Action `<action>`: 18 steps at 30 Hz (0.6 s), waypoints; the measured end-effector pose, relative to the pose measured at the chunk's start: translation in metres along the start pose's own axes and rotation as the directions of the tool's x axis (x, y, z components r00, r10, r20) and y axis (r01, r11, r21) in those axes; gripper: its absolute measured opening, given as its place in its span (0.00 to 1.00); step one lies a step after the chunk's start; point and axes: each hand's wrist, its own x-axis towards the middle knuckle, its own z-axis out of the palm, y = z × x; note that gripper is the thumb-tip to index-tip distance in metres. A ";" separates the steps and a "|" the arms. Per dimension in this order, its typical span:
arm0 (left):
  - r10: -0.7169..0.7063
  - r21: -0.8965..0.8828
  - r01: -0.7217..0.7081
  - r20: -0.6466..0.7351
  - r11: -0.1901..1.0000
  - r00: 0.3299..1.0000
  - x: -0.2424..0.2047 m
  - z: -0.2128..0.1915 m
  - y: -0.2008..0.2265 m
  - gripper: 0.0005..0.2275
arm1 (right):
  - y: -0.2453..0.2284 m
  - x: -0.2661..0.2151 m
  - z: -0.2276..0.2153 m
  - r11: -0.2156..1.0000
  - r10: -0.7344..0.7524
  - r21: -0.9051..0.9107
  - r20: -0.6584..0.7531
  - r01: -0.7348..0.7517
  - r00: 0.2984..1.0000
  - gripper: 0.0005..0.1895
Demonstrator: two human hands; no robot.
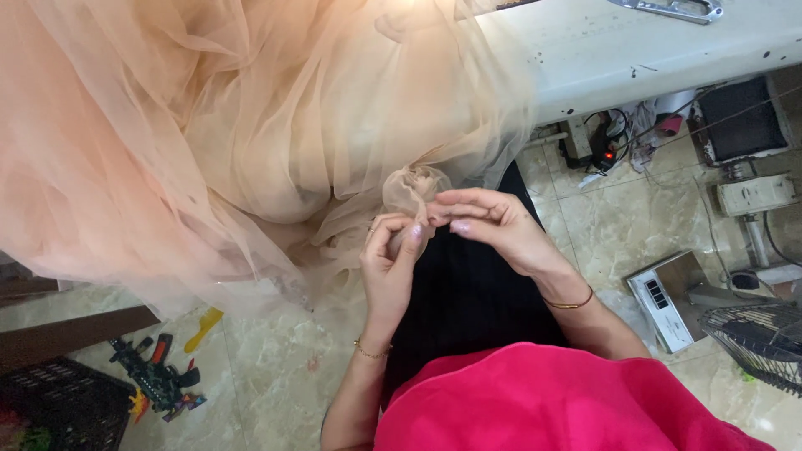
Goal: Sewing layers of tulle fabric together using an industrial sewing machine.
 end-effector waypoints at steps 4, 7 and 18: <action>-0.200 -0.145 0.193 -0.042 0.971 0.979 0.000 -0.004 -0.007 0.06 | -0.013 -0.004 0.026 0.888 -0.093 -0.455 -0.046 0.062 0.995 0.17; -0.174 -0.221 0.168 -0.008 0.961 0.985 0.001 -0.004 -0.010 0.06 | -0.015 -0.002 0.037 0.633 -0.318 -0.754 -0.047 0.175 0.947 0.11; 0.111 0.129 -0.107 -0.029 0.986 0.993 -0.001 0.005 0.014 0.04 | -0.015 0.005 0.047 0.391 -0.506 -0.864 0.085 0.316 0.859 0.07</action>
